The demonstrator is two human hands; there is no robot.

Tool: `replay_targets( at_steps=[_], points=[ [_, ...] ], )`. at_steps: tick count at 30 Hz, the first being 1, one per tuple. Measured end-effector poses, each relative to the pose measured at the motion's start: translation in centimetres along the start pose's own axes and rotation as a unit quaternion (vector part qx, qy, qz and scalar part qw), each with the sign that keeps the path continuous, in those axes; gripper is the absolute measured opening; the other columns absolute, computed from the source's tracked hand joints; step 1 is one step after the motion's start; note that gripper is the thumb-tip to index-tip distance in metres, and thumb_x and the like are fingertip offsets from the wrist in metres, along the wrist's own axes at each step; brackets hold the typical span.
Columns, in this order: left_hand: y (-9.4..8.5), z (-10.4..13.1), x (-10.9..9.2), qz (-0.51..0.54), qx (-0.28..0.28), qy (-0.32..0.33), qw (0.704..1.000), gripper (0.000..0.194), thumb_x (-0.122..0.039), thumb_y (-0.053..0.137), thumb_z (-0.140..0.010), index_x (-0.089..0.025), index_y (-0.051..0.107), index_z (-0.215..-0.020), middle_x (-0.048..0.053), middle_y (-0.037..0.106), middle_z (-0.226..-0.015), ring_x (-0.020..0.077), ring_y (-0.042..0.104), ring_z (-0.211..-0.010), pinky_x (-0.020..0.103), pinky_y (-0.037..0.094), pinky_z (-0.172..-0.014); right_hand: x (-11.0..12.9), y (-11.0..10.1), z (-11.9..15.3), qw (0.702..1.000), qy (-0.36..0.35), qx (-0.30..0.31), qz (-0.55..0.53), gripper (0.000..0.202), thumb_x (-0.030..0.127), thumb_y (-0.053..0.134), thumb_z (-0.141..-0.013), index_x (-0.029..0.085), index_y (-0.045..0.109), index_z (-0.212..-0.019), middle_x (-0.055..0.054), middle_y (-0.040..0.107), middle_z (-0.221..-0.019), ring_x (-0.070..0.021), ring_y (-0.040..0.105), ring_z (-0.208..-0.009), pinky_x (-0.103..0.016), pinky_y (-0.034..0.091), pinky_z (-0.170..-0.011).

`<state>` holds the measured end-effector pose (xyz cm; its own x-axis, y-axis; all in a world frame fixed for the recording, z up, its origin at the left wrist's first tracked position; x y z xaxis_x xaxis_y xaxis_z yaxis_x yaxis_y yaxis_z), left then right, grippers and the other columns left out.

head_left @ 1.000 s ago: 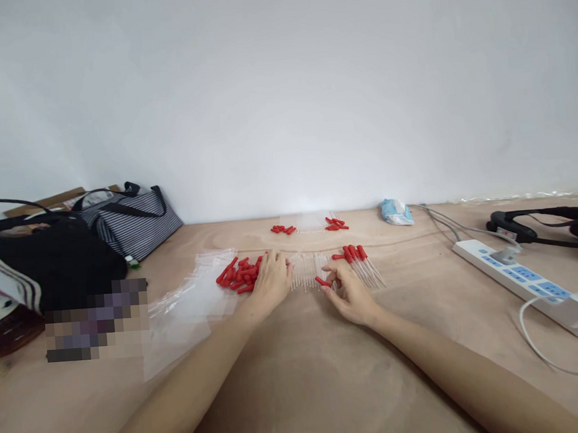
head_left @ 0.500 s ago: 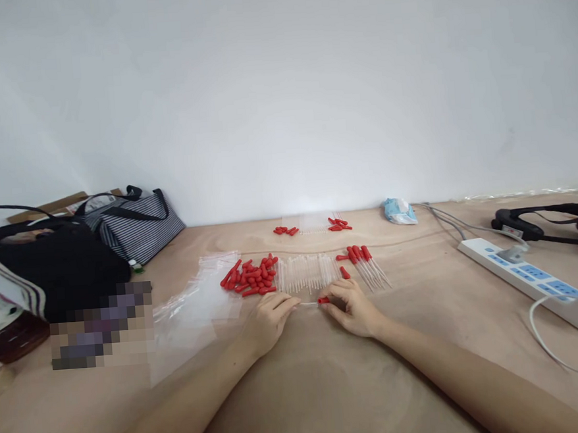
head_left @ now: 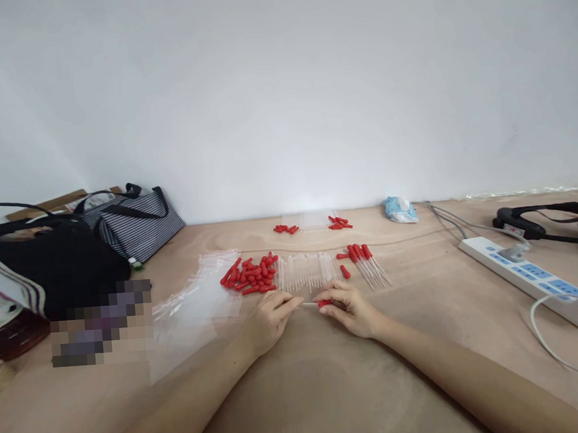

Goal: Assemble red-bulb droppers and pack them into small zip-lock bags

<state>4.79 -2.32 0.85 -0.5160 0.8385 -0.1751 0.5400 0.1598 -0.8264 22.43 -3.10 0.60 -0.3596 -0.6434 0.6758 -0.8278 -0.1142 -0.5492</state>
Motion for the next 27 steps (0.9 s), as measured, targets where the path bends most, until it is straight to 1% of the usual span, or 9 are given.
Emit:
replay_targets(
  at_steps=[5,11,16,21,24,27],
  points=[
    [-0.2,-0.2,-0.4,0.02,0.012,0.0,1.0,0.028,-0.016,0.032,-0.089,-0.017,0.058,-0.1,0.006,0.06,-0.082,0.0147,0.054,-0.076,0.028,0.042,-0.072,-0.4,0.1,0.0,0.998,-0.001,-0.005,-0.069,0.018,0.031,0.05,-0.082,0.021,0.064,-0.09,-0.004,0.063,-0.082,-0.0138,0.058,-0.076,-0.028,0.047,-0.07],
    [0.0,-0.2,-0.5,0.015,0.024,-0.004,1.0,0.029,-0.016,0.032,-0.088,-0.018,0.059,-0.099,0.005,0.058,-0.077,0.0148,0.052,-0.072,0.027,0.041,-0.07,-0.8,0.2,0.2,0.998,0.013,-0.014,-0.063,0.021,0.035,0.051,-0.081,0.02,0.066,-0.086,-0.004,0.065,-0.075,-0.013,0.058,-0.069,-0.026,0.047,-0.063],
    [0.0,-0.1,-0.6,0.001,0.018,0.012,1.0,0.03,-0.014,0.032,-0.087,-0.017,0.059,-0.098,0.005,0.055,-0.072,0.0148,0.048,-0.068,0.027,0.04,-0.066,-0.4,0.1,0.2,1.0,0.002,-0.009,-0.019,0.022,0.034,0.05,-0.082,0.02,0.066,-0.082,-0.003,0.064,-0.07,-0.0126,0.057,-0.064,-0.024,0.044,-0.059],
    [0.1,-0.2,-0.8,-0.02,0.016,0.022,0.999,0.028,-0.014,0.032,-0.088,-0.016,0.059,-0.096,0.004,0.052,-0.07,0.0148,0.046,-0.065,0.026,0.039,-0.063,0.1,0.0,0.3,0.997,-0.049,-0.018,0.057,0.021,0.034,0.05,-0.082,0.02,0.066,-0.08,-0.002,0.063,-0.064,-0.012,0.054,-0.057,-0.027,0.04,-0.061],
    [0.2,-0.1,-0.8,-0.022,0.016,0.026,0.999,0.029,-0.013,0.032,-0.088,-0.016,0.059,-0.095,0.004,0.051,-0.068,0.0142,0.045,-0.064,0.026,0.039,-0.063,0.1,0.0,0.3,0.994,-0.057,-0.017,0.087,0.02,0.034,0.05,-0.082,0.02,0.065,-0.08,-0.001,0.063,-0.063,-0.0117,0.052,-0.054,-0.029,0.037,-0.062],
    [0.2,0.1,-0.8,-0.02,0.016,0.033,0.999,0.028,-0.012,0.032,-0.087,-0.016,0.058,-0.098,0.004,0.051,-0.07,0.0141,0.044,-0.065,0.025,0.039,-0.064,0.2,0.1,0.3,0.994,-0.062,0.004,0.095,0.018,0.032,0.05,-0.082,0.02,0.063,-0.083,-0.001,0.063,-0.064,-0.0117,0.053,-0.056,-0.029,0.034,-0.064]
  ],
)
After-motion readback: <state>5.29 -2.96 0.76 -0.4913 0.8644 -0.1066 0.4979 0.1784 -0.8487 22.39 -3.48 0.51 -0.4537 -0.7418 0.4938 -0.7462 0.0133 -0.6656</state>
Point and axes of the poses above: each hand's wrist, its own z-axis away from the middle knuckle, its own y-axis out of the palm, x = y × z, the point moved 4 cm from there along -z, towards the middle knuckle
